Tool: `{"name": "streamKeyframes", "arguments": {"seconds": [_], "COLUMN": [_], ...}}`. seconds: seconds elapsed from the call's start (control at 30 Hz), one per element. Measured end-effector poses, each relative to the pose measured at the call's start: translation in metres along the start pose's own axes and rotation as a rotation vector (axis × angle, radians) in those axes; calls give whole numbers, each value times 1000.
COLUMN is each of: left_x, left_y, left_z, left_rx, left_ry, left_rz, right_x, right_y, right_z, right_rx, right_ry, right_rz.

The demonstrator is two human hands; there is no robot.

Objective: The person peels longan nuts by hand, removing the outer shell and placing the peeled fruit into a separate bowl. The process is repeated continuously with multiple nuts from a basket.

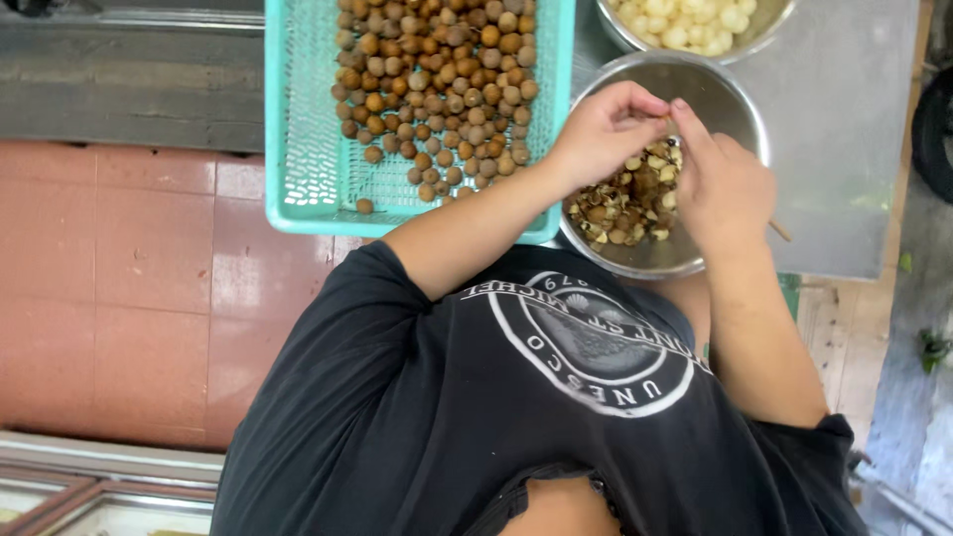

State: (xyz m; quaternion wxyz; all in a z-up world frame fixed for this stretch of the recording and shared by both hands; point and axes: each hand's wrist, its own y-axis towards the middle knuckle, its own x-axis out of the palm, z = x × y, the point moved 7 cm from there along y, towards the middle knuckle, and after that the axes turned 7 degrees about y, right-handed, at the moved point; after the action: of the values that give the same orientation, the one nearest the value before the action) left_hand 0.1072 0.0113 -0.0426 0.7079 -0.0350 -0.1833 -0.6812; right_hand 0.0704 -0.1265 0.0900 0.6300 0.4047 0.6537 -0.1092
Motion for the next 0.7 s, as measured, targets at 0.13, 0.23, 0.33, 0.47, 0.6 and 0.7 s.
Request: {"name": "streamKeyframes", "arguments": {"seconds": [0.13, 0.23, 0.33, 0.47, 0.6, 0.7], "left_x": [-2, -4, -3, -3, 4, 13], "left_y": [-5, -7, -3, -5, -7, -11], "left_z": [13, 17, 18, 30, 43, 56], "left_rx": [-24, -82, -138, -72, 44, 204], "left_ry": [227, 208, 69, 205, 449, 485], "left_rz": [41, 54, 73, 16, -83, -119], "right_x": [6, 17, 23, 26, 21, 16], "right_y": [-8, -12, -16, -20, -25, -28], "right_z": [1, 2, 5, 8, 16, 23], "right_rx": [-88, -131, -166, -232, -276, -263], "right_ry": [19, -3, -1, 32, 75, 82], "right_rz": [106, 119, 126, 172, 203, 234]}}
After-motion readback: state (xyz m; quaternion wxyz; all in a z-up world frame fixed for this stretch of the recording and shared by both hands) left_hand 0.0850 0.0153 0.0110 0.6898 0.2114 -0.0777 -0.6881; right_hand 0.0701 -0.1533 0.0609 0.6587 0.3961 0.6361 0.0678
